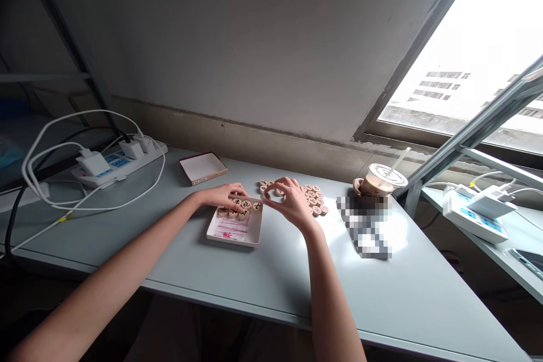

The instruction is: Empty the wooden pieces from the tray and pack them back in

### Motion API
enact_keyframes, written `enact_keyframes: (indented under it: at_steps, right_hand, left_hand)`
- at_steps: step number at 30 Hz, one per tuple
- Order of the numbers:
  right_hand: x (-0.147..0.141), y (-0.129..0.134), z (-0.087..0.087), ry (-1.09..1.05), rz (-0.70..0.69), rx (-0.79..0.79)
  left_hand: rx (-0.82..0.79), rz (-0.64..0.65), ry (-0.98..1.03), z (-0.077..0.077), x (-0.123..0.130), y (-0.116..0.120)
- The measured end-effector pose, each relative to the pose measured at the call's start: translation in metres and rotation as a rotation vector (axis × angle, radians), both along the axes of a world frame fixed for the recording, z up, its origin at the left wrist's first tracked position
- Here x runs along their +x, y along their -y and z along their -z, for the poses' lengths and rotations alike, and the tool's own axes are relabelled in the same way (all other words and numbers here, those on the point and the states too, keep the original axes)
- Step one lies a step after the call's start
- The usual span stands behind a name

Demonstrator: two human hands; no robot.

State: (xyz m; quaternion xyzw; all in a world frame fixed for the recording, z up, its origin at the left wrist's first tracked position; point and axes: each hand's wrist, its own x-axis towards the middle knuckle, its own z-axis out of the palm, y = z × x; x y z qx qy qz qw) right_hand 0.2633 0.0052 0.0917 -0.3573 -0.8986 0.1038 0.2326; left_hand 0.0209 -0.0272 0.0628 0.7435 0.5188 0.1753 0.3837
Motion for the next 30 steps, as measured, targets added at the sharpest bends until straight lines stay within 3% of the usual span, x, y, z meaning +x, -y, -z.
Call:
enact_keyframes:
  at_steps: [3,6,14,21,25,30]
  right_hand:
    - [-0.003,0.008,-0.003,0.078,-0.169,-0.108]
    - [-0.008,0.014,0.003,0.209,-0.233,-0.138]
    - [-0.018,0.019,0.011,0.259,-0.117,0.059]
    - [-0.015,0.011,0.008,0.173,-0.045,0.101]
    - [-0.015,-0.002,0.025,0.124,0.171,0.263]
    - [-0.023,-0.011,0.052,0.284,0.112,0.327]
  left_hand:
    - [0.005,0.005,0.002,-0.001,0.000,0.000]
    - [0.005,0.008,-0.011,0.000,0.000,0.000]
    - [0.024,0.010,-0.023,0.006,-0.002,-0.003]
    - [0.051,0.029,-0.042,0.007,-0.003,-0.005]
    - [0.048,0.028,-0.044,0.007,-0.003,-0.005]
    - [0.061,0.032,-0.049,0.005,-0.003,-0.004]
